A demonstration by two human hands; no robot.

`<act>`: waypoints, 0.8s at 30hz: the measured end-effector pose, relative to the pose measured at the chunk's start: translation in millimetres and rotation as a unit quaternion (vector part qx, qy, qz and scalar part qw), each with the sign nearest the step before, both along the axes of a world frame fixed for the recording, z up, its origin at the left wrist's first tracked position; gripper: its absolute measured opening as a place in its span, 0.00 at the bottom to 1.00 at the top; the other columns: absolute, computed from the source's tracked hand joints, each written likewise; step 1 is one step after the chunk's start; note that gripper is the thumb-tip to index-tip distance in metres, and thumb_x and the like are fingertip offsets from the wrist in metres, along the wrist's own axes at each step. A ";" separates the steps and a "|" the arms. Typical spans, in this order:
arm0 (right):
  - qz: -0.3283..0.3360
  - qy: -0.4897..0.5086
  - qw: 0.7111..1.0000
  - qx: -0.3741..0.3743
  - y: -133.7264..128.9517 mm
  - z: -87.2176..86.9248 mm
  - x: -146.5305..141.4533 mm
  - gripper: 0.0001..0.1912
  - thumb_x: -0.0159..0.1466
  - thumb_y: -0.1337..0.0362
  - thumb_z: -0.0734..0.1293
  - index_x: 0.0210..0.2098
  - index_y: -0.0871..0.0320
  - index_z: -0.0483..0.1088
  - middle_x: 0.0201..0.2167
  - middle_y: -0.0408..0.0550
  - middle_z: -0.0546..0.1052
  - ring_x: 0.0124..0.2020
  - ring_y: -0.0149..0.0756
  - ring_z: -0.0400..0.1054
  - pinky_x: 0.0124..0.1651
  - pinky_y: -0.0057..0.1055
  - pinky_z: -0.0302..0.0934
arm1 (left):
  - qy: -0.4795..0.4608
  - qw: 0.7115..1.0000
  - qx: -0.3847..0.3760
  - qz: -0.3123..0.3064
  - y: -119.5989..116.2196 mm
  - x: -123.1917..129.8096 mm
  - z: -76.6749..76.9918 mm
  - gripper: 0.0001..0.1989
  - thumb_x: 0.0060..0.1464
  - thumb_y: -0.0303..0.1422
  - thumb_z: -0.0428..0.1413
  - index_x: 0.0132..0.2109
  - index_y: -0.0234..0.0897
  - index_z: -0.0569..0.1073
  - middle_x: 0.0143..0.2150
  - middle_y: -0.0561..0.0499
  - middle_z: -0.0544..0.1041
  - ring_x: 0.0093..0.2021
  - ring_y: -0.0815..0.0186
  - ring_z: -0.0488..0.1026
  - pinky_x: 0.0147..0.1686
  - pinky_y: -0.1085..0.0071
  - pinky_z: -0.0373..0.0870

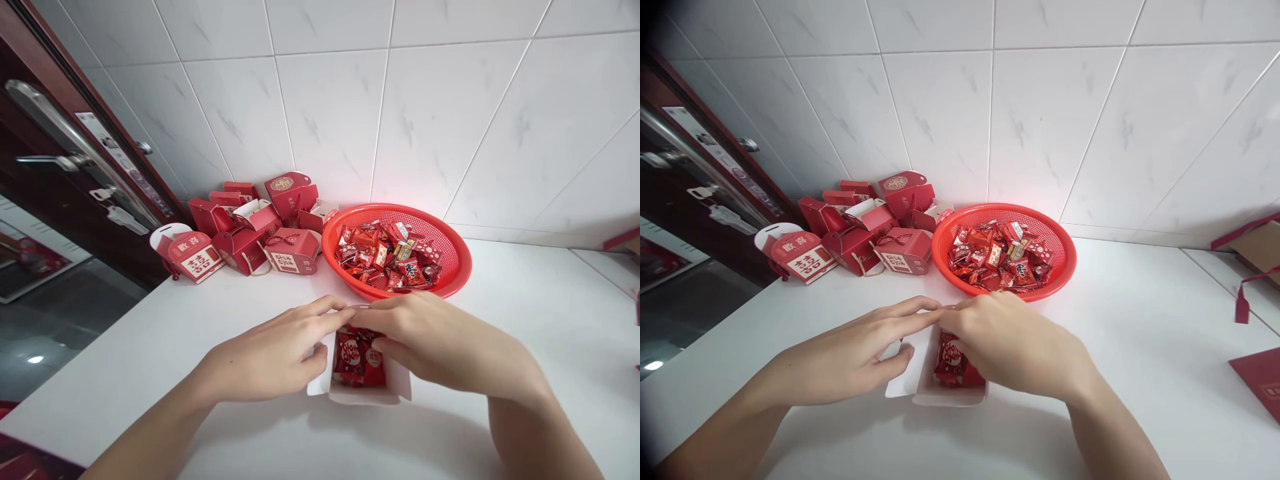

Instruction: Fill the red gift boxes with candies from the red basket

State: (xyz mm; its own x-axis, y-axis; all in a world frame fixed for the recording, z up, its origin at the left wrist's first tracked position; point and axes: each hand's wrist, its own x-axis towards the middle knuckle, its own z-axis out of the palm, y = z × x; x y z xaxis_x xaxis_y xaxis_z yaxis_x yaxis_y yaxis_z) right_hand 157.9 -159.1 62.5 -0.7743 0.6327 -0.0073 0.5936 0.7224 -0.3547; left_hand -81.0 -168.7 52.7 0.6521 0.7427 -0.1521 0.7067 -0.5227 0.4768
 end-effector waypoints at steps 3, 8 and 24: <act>-0.026 0.001 1.000 -0.011 0.9 10.7 16.1 0.14 0.68 0.77 0.63 0.41 0.55 0.77 0.32 0.46 0.80 0.32 0.36 0.73 0.34 0.30 0.60 | -0.002 1.000 0.013 -0.017 1.2 3.1 -0.3 0.34 0.62 0.23 0.46 0.73 0.43 0.63 0.69 0.48 0.70 0.65 0.57 0.73 0.61 0.67 0.72; -0.046 0.017 0.999 -0.018 3.3 13.8 34.5 0.09 0.72 0.69 0.65 0.38 0.55 0.77 0.37 0.47 0.80 0.36 0.37 0.74 0.38 0.32 0.64 | -0.010 0.998 0.052 -0.038 8.7 9.3 -4.8 0.31 0.64 0.23 0.45 0.71 0.48 0.65 0.66 0.49 0.72 0.55 0.60 0.78 0.53 0.67 0.75; -0.086 -0.091 0.992 -0.031 2.1 15.4 28.0 0.10 0.70 0.71 0.66 0.33 0.55 0.76 0.37 0.48 0.74 0.33 0.37 0.69 0.33 0.32 0.58 | 0.160 0.967 0.009 -0.199 38.5 76.5 9.7 0.21 0.38 0.15 0.58 0.13 0.39 0.57 0.15 0.54 0.63 0.17 0.66 0.60 0.21 0.65 0.56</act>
State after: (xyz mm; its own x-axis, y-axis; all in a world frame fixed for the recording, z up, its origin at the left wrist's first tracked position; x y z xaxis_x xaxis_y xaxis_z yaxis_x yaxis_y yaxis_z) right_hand 186.0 -157.0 77.9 -0.6377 0.7489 -0.1799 0.7640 0.5854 -0.2712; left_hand -4.4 -130.2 62.4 0.8089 0.4464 -0.3825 0.5569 -0.7905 0.2551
